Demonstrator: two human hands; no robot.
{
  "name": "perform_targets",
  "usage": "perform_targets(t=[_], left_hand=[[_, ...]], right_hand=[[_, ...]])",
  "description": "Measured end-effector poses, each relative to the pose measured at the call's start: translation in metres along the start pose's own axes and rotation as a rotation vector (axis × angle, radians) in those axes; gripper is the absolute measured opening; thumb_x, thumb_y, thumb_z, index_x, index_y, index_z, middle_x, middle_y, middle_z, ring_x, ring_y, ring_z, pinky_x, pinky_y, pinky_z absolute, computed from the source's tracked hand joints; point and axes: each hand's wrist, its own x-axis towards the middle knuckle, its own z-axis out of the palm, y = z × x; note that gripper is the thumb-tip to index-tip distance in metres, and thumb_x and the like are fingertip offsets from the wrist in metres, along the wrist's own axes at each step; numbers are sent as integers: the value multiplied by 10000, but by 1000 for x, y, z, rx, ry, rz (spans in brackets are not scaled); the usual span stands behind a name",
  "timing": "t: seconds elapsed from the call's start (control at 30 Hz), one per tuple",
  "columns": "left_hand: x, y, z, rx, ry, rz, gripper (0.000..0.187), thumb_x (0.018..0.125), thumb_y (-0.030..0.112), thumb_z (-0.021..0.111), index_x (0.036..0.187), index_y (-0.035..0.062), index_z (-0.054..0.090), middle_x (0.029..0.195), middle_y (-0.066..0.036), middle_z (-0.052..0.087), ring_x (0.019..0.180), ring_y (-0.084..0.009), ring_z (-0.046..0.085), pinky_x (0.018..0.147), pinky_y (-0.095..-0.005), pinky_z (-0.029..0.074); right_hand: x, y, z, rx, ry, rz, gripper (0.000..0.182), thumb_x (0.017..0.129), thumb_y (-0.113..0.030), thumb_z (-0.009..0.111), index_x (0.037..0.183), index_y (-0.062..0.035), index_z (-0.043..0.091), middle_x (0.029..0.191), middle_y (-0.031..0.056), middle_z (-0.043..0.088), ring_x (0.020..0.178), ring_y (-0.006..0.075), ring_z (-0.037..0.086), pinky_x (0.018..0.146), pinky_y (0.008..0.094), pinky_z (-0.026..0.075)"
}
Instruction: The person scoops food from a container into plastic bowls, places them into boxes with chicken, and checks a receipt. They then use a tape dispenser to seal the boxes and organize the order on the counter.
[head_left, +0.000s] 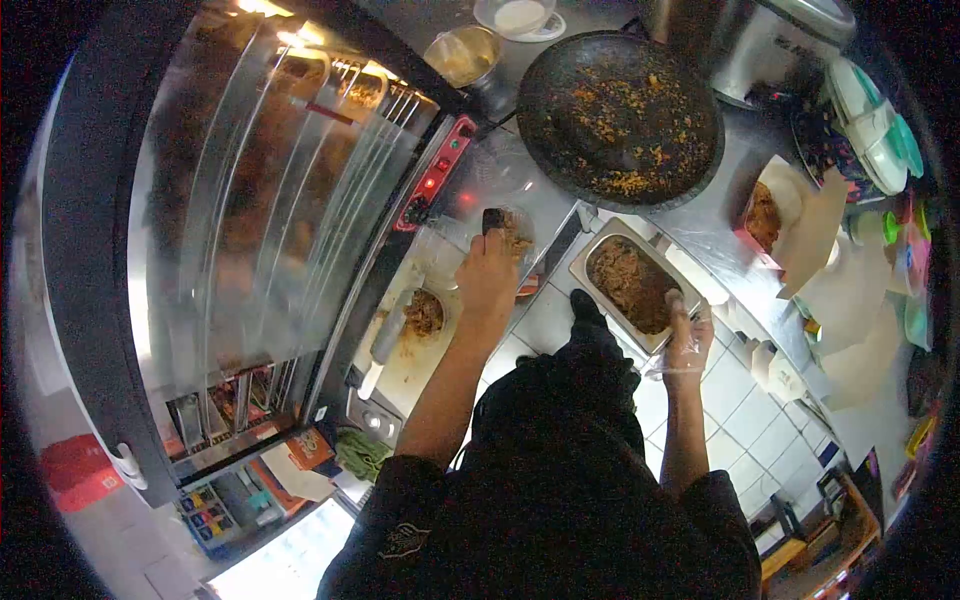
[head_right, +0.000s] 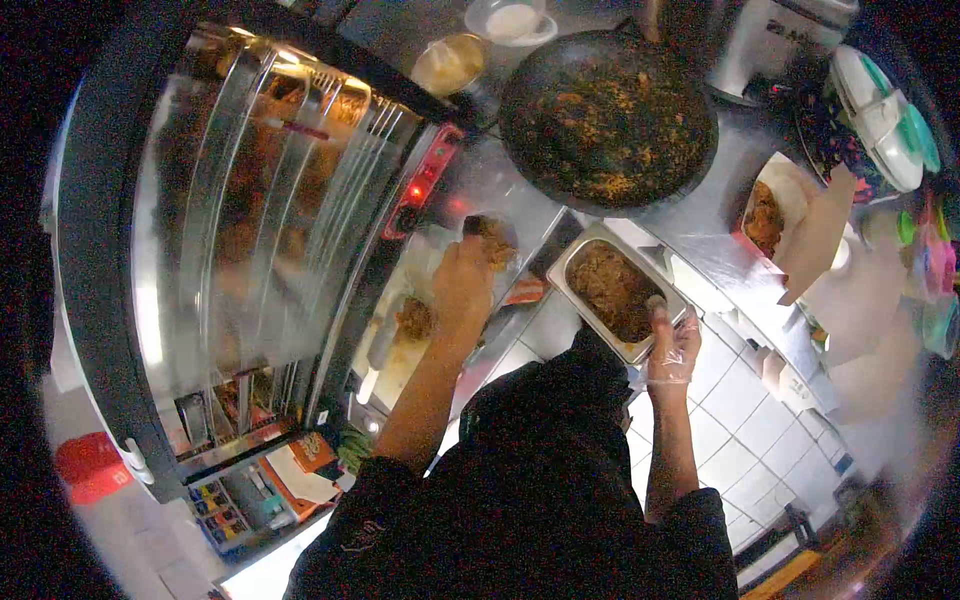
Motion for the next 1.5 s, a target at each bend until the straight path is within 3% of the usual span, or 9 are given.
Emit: perform_targets(t=[0.13, 0.33, 0.73, 0.97, 1.17, 1.27, 1.33, 1.43, 1.5], left_hand=[[6, 6, -11, 6, 15, -13, 176, 805, 84, 597, 979, 62, 586, 826, -160, 593, 711, -368, 606, 606, -465, 498], [12, 13, -31, 66, -11, 88, 211, 783, 76, 599, 992, 65, 571, 845, -120, 595, 725, -302, 641, 582, -405, 540], [11, 8, -4, -143, 85, 127, 127, 831, 92, 572, 950, 53, 595, 834, -132, 606, 720, -329, 633, 599, -428, 536], [12, -14, 7, -42, 76, 88, 108, 837, 98, 568, 931, 60, 606, 831, -143, 612, 701, -335, 629, 605, -427, 535], [8, -31, -11, -167, 152, -14, 113, 843, 119, 604, 925, 46, 632, 835, -154, 618, 629, -298, 628, 571, -385, 521], [-14, -32, -70, -434, 194, -284, 124, 863, 113, 624, 919, 5, 649, 819, -109, 632, 600, -209, 615, 550, -310, 509], [-41, -42, -99, -962, 201, -733, 145, 890, 105, 619, 911, -34, 656, 815, -70, 635, 602, -126, 579, 553, -247, 495], [-101, -67, -132, -1289, 290, -698, 164, 902, 109, 609, 916, -49, 651, 809, -57, 626, 652, -87, 577, 563, -242, 501], [-135, -78, -157, -1162, 108, -647, 148, 897, 122, 618, 921, -16, 663, 854, -84, 656, 709, -125, 612, 588, -252, 509]], right_hand=[[5, 8, 0, 25, 2, 29, 247, 911, -106, 578, 1119, 21, 538, 1037, 74, 627, 936, 120, 553, 832, 262, 436], [4, 4, 4, 86, -15, 56, 234, 920, -106, 578, 1114, 18, 538, 1026, 70, 627, 924, 114, 552, 816, 261, 442], [10, -2, 4, 74, -26, 54, 213, 910, -97, 579, 1093, 9, 553, 1006, 63, 638, 892, 115, 570, 823, 263, 450], [5, -12, 12, 23, -32, 68, 259, 904, -96, 593, 1133, 15, 545, 1032, 74, 640, 926, 133, 583, 842, 271, 454], [2, -12, 10, -36, -127, 86, 303, 892, -118, 616, 1148, 23, 534, 1017, 79, 632, 917, 138, 574, 838, 279, 455], [-2, -18, 17, -75, -231, 124, 322, 890, -133, 623, 1152, 25, 522, 1011, 81, 624, 904, 143, 570, 832, 282, 457], [-8, -29, 30, -83, -319, 185, 331, 890, -142, 625, 1154, 25, 515, 1009, 81, 620, 898, 146, 569, 828, 284, 458], [-19, -23, 59, -162, -534, 149, 343, 873, -219, 633, 1113, 6, 532, 980, 68, 603, 882, 132, 553, 801, 295, 462], [-30, -12, 86, -165, -703, 192, 342, 875, -212, 632, 1116, 7, 531, 982, 68, 602, 882, 133, 554, 799, 295, 463]])
